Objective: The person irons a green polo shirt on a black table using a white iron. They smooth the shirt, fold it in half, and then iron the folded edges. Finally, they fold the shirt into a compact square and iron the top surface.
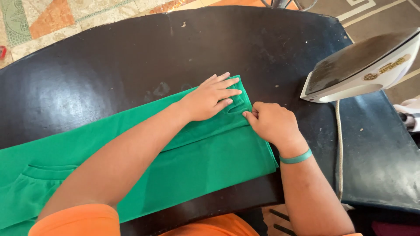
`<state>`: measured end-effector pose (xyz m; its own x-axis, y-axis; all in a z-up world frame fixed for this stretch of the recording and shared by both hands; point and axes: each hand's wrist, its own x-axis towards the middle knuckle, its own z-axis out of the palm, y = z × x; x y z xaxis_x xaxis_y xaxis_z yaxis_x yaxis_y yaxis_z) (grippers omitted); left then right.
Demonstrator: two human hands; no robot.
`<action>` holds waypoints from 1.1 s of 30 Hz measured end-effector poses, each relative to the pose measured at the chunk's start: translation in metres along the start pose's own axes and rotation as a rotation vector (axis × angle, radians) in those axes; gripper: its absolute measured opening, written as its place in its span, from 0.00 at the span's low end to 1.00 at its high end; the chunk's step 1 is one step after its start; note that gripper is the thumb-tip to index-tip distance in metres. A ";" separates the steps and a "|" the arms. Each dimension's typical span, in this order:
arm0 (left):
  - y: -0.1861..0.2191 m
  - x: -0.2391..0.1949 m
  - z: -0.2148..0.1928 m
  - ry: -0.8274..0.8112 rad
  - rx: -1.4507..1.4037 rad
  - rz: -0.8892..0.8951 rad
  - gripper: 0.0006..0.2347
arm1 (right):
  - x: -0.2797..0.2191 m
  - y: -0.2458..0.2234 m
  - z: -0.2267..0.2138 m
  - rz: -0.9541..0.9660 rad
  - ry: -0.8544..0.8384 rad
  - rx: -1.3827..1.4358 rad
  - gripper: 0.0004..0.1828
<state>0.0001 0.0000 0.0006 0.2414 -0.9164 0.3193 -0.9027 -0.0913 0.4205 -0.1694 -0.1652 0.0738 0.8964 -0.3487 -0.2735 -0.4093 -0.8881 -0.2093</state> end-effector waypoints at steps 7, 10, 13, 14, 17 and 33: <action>0.002 0.023 -0.007 -0.251 0.168 -0.087 0.23 | -0.003 -0.009 -0.014 0.098 -0.105 0.010 0.19; 0.001 0.039 -0.009 -0.402 0.390 0.026 0.25 | -0.009 -0.012 -0.020 0.109 -0.108 0.075 0.18; 0.001 0.051 -0.011 -0.406 0.449 0.123 0.24 | -0.015 -0.011 -0.023 0.070 -0.125 0.083 0.23; -0.003 0.054 -0.006 -0.401 0.453 0.122 0.24 | -0.016 -0.012 -0.021 0.067 -0.120 0.080 0.23; -0.012 0.066 0.004 -0.414 0.594 0.253 0.21 | -0.012 -0.012 -0.008 0.016 -0.129 0.033 0.29; 0.019 0.041 -0.058 -0.306 0.357 -0.019 0.09 | 0.012 -0.019 0.026 -0.141 0.113 0.351 0.20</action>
<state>0.0134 -0.0170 0.0714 0.1915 -0.9811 0.0264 -0.9781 -0.1886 0.0881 -0.1550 -0.1445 0.0504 0.9530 -0.2789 -0.1187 -0.2969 -0.7798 -0.5512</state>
